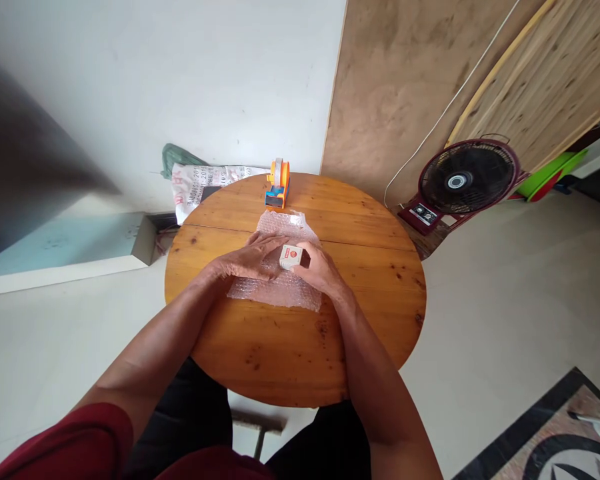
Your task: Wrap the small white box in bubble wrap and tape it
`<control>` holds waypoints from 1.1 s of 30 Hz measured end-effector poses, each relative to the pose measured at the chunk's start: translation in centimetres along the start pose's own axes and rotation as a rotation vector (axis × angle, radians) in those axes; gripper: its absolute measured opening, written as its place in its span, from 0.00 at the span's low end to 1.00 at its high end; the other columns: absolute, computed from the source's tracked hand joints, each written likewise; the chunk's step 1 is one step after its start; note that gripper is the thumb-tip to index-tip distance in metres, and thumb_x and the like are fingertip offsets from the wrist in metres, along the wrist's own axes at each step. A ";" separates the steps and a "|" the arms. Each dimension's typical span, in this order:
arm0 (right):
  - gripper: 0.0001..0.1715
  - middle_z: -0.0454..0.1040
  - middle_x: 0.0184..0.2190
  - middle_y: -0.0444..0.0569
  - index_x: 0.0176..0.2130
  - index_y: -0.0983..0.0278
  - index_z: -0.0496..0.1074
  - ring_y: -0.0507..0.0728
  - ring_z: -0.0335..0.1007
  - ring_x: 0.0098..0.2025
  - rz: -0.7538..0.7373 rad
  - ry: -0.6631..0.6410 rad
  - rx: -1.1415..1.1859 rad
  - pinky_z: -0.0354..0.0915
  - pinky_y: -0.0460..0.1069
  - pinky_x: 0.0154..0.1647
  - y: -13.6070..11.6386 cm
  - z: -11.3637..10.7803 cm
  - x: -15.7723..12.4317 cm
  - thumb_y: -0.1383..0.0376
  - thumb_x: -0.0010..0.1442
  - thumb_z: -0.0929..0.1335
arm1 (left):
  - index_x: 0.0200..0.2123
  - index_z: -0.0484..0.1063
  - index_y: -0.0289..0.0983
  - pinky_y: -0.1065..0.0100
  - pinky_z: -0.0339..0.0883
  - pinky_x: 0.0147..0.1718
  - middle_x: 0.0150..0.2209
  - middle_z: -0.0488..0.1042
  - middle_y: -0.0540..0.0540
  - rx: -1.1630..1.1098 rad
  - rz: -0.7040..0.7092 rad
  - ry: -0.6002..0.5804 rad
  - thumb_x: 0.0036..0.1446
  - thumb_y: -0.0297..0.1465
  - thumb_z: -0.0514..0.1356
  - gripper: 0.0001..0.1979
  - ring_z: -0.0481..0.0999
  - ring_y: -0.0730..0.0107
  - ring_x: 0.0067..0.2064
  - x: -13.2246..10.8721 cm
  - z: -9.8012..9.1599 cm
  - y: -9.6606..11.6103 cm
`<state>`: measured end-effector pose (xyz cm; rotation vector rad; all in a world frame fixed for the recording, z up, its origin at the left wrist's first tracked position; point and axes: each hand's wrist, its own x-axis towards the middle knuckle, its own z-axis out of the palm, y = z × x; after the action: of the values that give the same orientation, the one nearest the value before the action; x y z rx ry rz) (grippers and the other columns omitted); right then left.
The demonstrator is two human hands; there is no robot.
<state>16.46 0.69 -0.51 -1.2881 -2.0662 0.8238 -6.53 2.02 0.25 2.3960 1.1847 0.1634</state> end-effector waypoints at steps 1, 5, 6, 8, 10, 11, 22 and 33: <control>0.24 0.77 0.41 0.46 0.48 0.58 0.71 0.59 0.74 0.43 -0.008 0.003 -0.005 0.68 0.55 0.46 0.0 0.1 0.0 0.64 0.50 0.71 | 0.69 0.44 0.40 0.47 0.27 0.68 0.71 0.48 0.41 -0.002 -0.002 0.001 0.49 0.40 0.63 0.48 0.37 0.53 0.73 0.0 0.0 0.0; 0.22 0.77 0.43 0.46 0.48 0.58 0.71 0.59 0.74 0.43 -0.044 0.003 -0.002 0.68 0.54 0.46 -0.2 0.7 0.0 0.61 0.52 0.72 | 0.69 0.46 0.40 0.47 0.27 0.68 0.71 0.50 0.40 -0.015 0.001 0.012 0.49 0.41 0.64 0.47 0.38 0.53 0.73 -0.1 0.0 0.1; 0.22 0.77 0.43 0.46 0.48 0.58 0.70 0.59 0.74 0.44 -0.047 0.005 0.004 0.67 0.54 0.46 -0.2 0.8 0.0 0.61 0.52 0.72 | 0.69 0.47 0.40 0.47 0.27 0.68 0.71 0.50 0.40 -0.017 0.001 0.017 0.48 0.41 0.64 0.48 0.39 0.52 0.73 -0.1 -0.1 0.1; 0.22 0.77 0.43 0.46 0.48 0.58 0.70 0.59 0.73 0.45 -0.052 0.005 0.020 0.67 0.54 0.47 -0.3 0.8 0.0 0.61 0.53 0.71 | 0.69 0.47 0.42 0.46 0.27 0.68 0.71 0.50 0.40 -0.019 0.002 0.021 0.48 0.42 0.64 0.48 0.40 0.51 0.73 0.0 0.0 0.1; 0.21 0.77 0.43 0.45 0.48 0.58 0.70 0.59 0.73 0.44 -0.050 -0.007 0.029 0.67 0.54 0.47 -0.5 0.8 0.0 0.61 0.53 0.71 | 0.69 0.46 0.42 0.46 0.27 0.68 0.71 0.50 0.40 -0.022 -0.003 0.017 0.48 0.42 0.64 0.48 0.40 0.51 0.73 0.0 0.0 0.1; 0.21 0.77 0.42 0.45 0.48 0.58 0.70 0.59 0.73 0.44 -0.046 -0.012 0.025 0.67 0.54 0.47 -0.6 0.7 0.0 0.61 0.53 0.71 | 0.69 0.46 0.42 0.46 0.27 0.68 0.71 0.50 0.40 -0.023 -0.005 0.016 0.48 0.41 0.64 0.48 0.40 0.51 0.73 0.0 -0.1 0.1; 0.25 0.77 0.45 0.47 0.50 0.57 0.70 0.61 0.73 0.46 -0.039 -0.011 -0.036 0.66 0.57 0.49 -0.4 0.6 0.1 0.63 0.51 0.71 | 0.69 0.45 0.44 0.48 0.31 0.69 0.71 0.48 0.42 -0.036 -0.022 0.003 0.52 0.32 0.59 0.43 0.41 0.56 0.73 -0.5 -0.7 0.4; 0.31 0.75 0.51 0.50 0.56 0.58 0.67 0.62 0.72 0.50 -0.061 -0.005 -0.086 0.65 0.58 0.54 -0.7 0.6 0.0 0.65 0.51 0.69 | 0.69 0.47 0.44 0.45 0.30 0.68 0.70 0.52 0.43 -0.015 -0.024 0.035 0.51 0.30 0.57 0.42 0.42 0.55 0.72 -0.4 -0.3 0.7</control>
<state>15.63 0.30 -0.38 -1.2626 -2.1544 0.7197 -6.38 1.47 0.86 2.3741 1.2229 0.2068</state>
